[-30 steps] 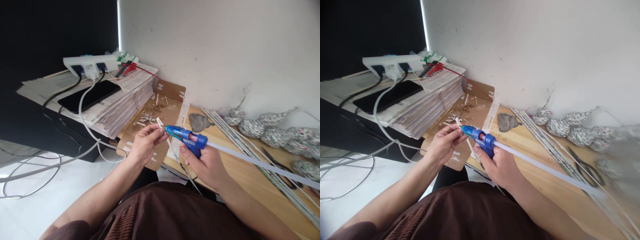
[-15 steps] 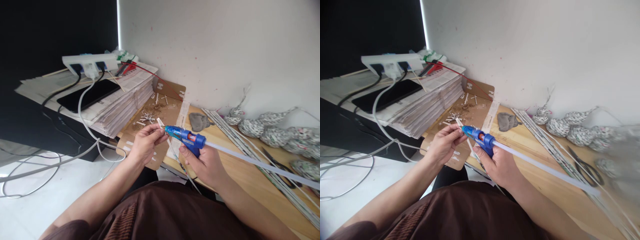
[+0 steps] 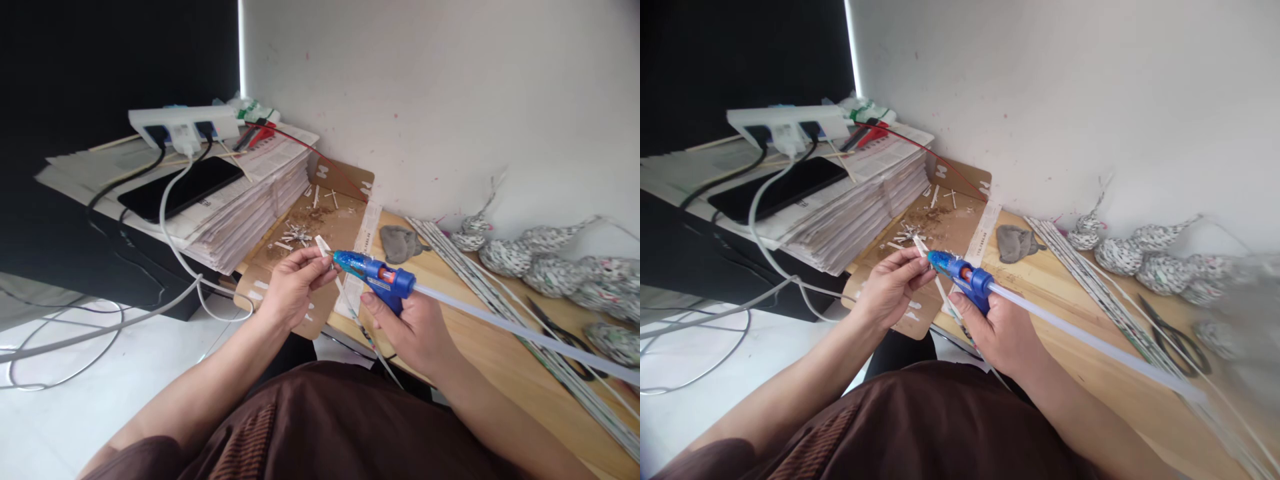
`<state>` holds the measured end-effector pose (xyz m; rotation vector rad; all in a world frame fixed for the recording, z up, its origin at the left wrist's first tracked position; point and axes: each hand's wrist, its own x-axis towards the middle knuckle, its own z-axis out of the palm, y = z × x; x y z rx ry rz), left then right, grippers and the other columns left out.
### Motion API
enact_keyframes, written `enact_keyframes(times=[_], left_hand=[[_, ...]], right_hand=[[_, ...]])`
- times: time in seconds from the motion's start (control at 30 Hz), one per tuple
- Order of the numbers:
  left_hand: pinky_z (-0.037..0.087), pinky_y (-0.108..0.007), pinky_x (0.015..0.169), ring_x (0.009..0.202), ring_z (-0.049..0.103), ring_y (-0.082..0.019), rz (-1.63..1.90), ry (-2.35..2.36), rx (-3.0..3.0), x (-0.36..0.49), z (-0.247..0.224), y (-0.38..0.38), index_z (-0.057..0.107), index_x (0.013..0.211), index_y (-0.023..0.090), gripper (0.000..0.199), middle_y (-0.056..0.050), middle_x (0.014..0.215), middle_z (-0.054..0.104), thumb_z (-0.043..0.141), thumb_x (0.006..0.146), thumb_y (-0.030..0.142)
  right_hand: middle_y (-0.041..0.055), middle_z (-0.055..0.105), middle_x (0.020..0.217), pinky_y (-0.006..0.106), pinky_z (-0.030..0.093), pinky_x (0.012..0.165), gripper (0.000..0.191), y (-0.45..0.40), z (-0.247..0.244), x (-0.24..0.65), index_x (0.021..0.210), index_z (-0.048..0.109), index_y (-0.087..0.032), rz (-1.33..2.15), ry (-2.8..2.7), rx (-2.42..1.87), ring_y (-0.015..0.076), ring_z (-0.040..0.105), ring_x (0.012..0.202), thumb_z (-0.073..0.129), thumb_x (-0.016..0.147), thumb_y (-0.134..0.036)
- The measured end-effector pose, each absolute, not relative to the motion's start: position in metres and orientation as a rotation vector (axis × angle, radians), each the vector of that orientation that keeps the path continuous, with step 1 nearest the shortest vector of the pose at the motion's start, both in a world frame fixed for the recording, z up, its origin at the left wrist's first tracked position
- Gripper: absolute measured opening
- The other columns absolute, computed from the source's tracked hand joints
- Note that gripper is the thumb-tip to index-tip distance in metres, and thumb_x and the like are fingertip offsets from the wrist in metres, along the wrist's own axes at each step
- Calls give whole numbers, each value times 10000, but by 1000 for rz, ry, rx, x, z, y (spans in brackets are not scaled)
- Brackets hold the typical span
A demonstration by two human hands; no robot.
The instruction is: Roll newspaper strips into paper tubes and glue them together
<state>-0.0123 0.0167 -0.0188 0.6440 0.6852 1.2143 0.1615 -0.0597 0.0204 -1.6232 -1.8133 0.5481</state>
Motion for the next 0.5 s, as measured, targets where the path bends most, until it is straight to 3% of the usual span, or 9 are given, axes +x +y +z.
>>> enact_keyframes(times=[0.5], left_hand=[[572, -196, 727, 724, 681, -102, 1208, 673, 634, -13, -19, 16, 703, 832, 135, 177, -25, 789, 709, 777, 674, 169]], right_hand=[[6, 655, 643, 282, 466, 621, 220, -59, 17, 161, 920, 644, -198, 525, -1816, -1617, 164, 616, 588, 560, 883, -398]])
